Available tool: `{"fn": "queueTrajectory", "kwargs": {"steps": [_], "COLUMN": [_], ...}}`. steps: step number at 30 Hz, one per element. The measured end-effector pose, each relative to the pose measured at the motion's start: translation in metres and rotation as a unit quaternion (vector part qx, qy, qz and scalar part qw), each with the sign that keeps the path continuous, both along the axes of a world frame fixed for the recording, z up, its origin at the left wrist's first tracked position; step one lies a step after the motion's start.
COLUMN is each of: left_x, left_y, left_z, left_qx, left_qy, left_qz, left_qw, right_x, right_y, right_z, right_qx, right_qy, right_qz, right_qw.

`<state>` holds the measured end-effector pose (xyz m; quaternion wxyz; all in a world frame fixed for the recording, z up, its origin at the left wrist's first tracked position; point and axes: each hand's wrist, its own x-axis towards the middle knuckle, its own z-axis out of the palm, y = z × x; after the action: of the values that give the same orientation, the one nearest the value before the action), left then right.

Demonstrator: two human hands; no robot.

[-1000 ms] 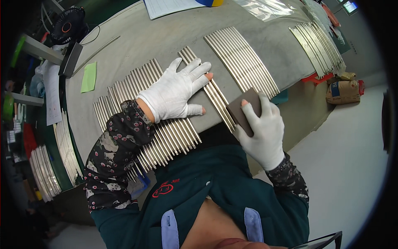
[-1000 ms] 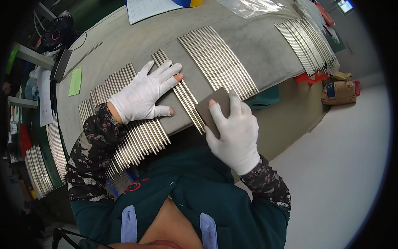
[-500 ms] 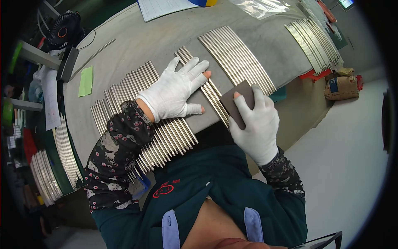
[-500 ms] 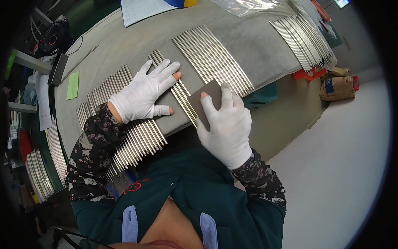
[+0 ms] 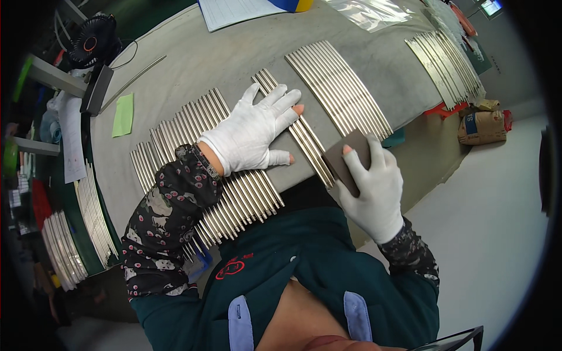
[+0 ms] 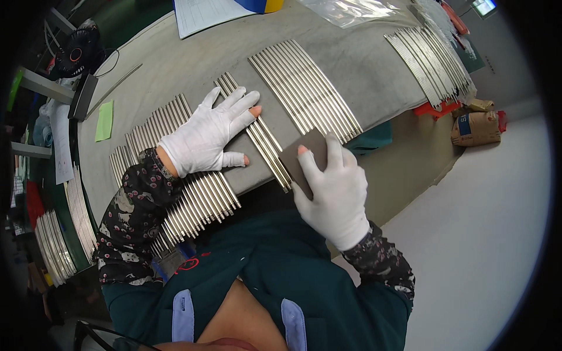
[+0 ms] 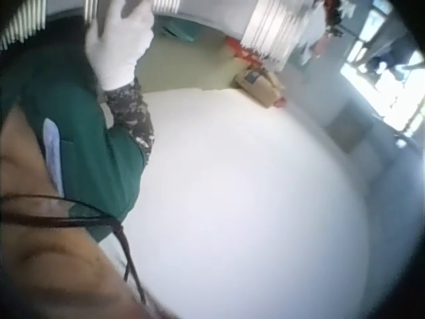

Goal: Sanding the surfaces of thin metal rods using a sanding block.

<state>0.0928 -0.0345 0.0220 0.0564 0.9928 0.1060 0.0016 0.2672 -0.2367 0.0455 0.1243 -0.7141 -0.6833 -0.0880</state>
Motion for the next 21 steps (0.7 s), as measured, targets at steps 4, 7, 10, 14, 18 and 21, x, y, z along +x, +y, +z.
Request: {"fn": "queueTrajectory", "kwargs": {"steps": [4,7,10,14,18,21], "left_x": [0.003,0.007,0.007,0.015,0.014,0.014], "left_y": [-0.002,0.001,0.003,0.001,0.003,0.003], "left_z": [-0.001,0.001,-0.002,-0.004,-0.001,-0.005], "left_qx": [0.002,0.011,0.008,0.012,0.019,0.008], "left_qy": [-0.01,-0.006,-0.007,-0.002,-0.019,-0.025], "left_qz": [-0.005,-0.012,-0.006,-0.001,-0.008,-0.008], "left_qw": [1.0,1.0,1.0,1.0,1.0,1.0], "right_x": [-0.002,-0.011,-0.003,0.007,-0.008,0.001], "right_y": [-0.015,0.028,0.017,-0.017,0.035,0.01], "right_z": [0.007,0.004,0.002,0.0,0.002,0.002], "right_qx": [-0.019,0.012,0.002,-0.011,0.016,0.007], "right_qy": [-0.002,0.001,-0.002,-0.029,-0.037,-0.028], "right_qz": [-0.023,-0.032,-0.015,-0.012,-0.019,-0.011], "right_qw": [1.0,0.999,1.0,0.999,0.999,1.0]}}
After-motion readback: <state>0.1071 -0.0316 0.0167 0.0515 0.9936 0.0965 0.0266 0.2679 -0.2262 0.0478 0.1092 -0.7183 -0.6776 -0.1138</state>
